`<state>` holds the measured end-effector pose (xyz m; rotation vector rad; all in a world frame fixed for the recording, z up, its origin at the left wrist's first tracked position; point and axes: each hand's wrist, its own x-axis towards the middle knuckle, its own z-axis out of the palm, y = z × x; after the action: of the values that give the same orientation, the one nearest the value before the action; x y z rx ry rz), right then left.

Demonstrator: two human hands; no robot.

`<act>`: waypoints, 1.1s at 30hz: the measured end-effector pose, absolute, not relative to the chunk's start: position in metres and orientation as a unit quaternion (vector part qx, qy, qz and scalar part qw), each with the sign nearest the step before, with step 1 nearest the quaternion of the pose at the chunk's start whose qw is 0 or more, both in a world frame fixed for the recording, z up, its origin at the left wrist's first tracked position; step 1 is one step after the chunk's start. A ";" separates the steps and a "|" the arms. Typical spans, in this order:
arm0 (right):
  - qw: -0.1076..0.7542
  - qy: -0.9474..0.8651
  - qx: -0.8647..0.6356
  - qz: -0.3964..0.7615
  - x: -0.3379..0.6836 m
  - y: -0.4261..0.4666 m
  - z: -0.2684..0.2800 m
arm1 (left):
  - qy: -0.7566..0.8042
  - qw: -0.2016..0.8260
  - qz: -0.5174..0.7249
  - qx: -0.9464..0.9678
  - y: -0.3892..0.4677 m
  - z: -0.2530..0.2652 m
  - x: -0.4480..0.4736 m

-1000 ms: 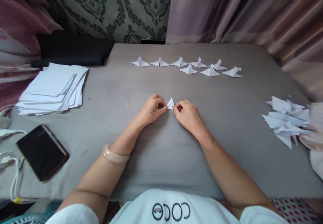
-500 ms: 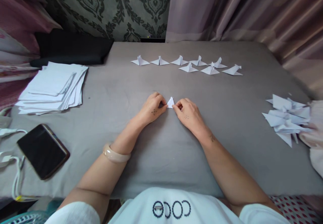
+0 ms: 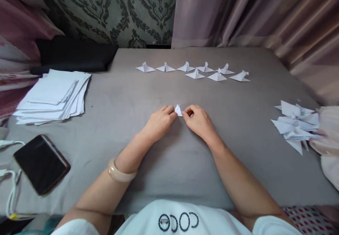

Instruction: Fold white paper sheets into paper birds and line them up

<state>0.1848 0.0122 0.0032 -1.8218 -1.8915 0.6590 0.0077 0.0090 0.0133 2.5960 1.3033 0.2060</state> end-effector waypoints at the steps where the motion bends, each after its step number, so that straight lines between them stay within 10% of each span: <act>1: 0.215 -0.679 -0.664 0.227 0.182 0.011 0.003 | 0.441 0.114 0.055 0.889 0.008 0.016 0.008; 33: 0.262 -0.706 -0.602 0.267 0.186 0.009 -0.002 | 0.520 0.520 0.334 0.589 0.035 0.000 -0.024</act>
<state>0.1860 0.0087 -0.0025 -1.6280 -1.9101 0.7232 -0.0243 0.0345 0.0002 1.4119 1.2463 0.8016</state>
